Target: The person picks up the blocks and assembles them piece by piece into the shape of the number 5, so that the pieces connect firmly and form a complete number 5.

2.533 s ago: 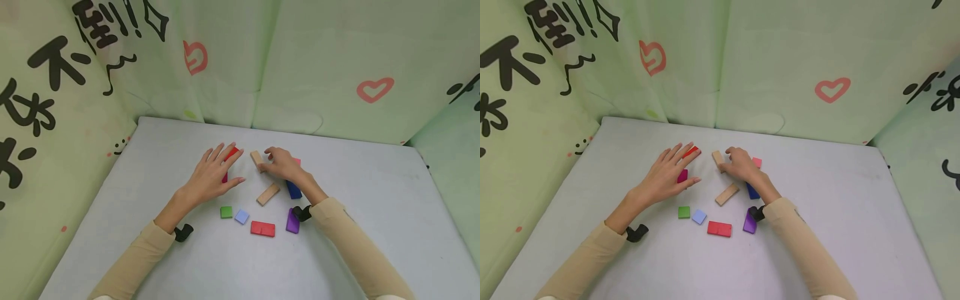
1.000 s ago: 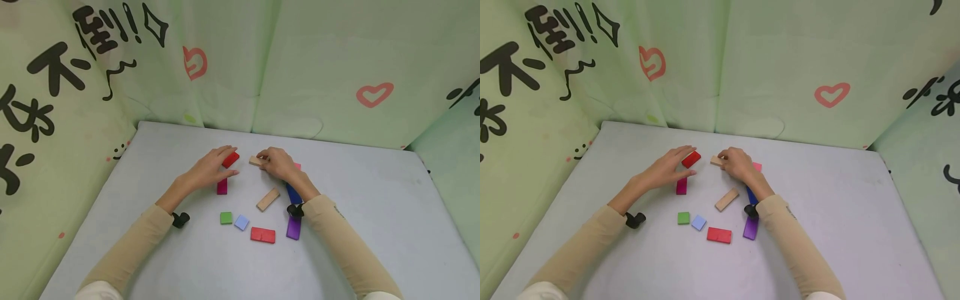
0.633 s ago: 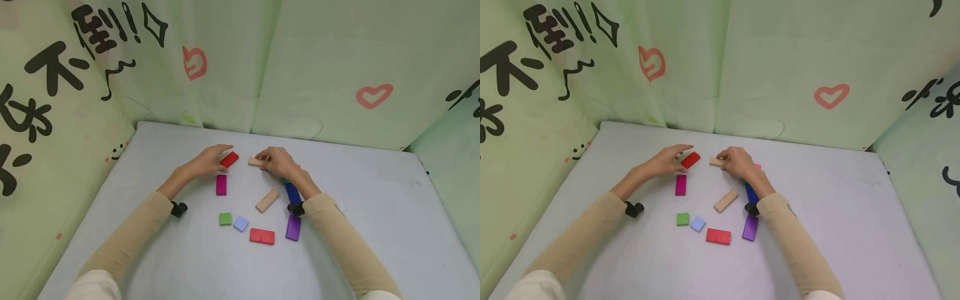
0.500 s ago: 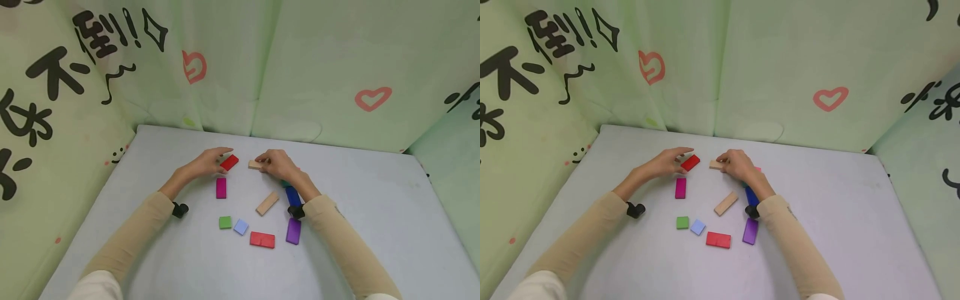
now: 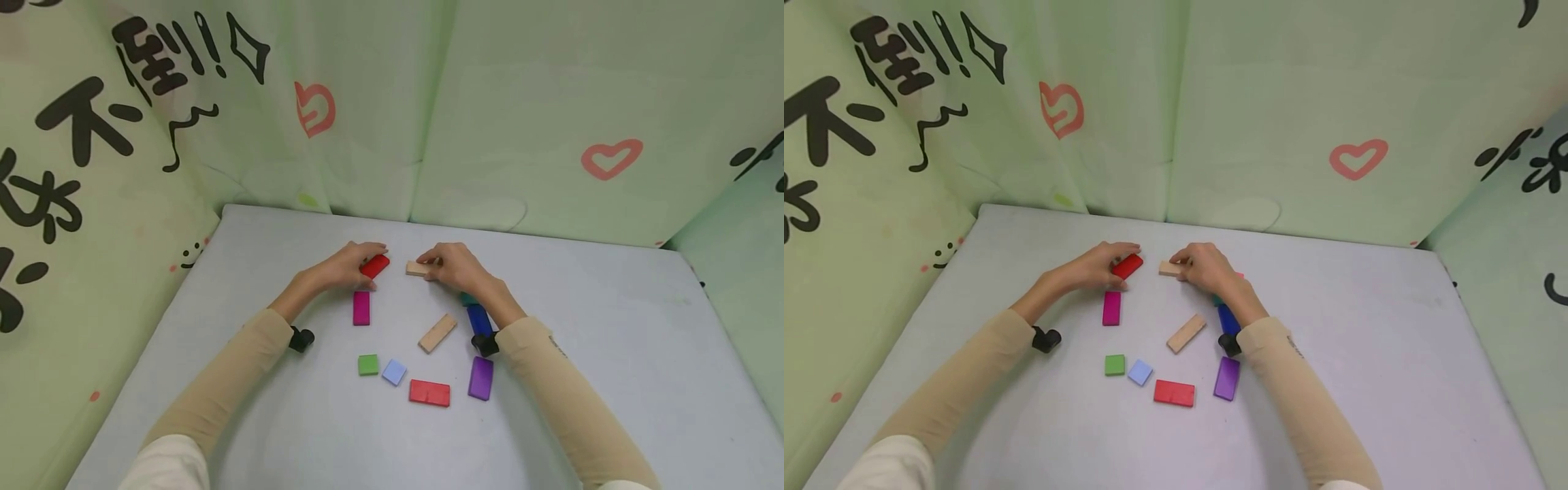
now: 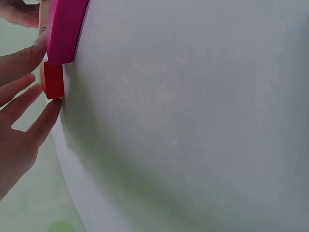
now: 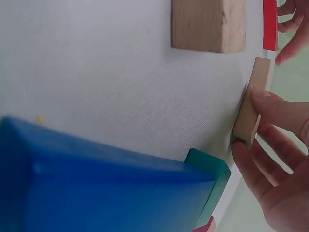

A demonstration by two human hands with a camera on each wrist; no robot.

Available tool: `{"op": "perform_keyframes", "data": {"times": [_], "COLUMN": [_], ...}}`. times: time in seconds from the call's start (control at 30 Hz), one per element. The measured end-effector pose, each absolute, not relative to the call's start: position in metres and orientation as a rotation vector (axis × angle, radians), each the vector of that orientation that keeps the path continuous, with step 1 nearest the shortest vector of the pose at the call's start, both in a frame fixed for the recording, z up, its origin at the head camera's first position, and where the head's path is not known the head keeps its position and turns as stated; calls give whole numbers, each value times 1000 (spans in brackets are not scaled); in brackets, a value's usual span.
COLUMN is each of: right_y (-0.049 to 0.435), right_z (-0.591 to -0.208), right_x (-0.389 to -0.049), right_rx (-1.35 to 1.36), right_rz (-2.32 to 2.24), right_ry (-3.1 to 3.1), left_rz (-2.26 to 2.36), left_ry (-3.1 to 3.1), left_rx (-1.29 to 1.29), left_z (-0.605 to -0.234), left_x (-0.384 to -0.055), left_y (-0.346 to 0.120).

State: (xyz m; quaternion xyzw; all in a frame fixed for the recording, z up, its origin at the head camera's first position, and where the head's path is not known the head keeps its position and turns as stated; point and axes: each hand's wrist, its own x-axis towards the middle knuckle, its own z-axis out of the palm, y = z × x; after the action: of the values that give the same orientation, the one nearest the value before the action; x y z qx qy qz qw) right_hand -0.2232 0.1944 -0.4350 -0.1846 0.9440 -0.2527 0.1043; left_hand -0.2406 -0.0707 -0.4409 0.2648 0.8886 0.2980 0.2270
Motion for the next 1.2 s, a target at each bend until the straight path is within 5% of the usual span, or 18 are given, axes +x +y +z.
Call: {"op": "perform_keyframes", "data": {"times": [1.2], "right_y": [196], "right_z": [-438], "right_x": [-225], "right_rx": [-613], "right_rz": [-759], "right_ry": [2793], "left_rz": [878], "left_ry": [2502], "left_rx": [792], "left_z": [-454], "left_x": [-228], "left_y": [-46]}}
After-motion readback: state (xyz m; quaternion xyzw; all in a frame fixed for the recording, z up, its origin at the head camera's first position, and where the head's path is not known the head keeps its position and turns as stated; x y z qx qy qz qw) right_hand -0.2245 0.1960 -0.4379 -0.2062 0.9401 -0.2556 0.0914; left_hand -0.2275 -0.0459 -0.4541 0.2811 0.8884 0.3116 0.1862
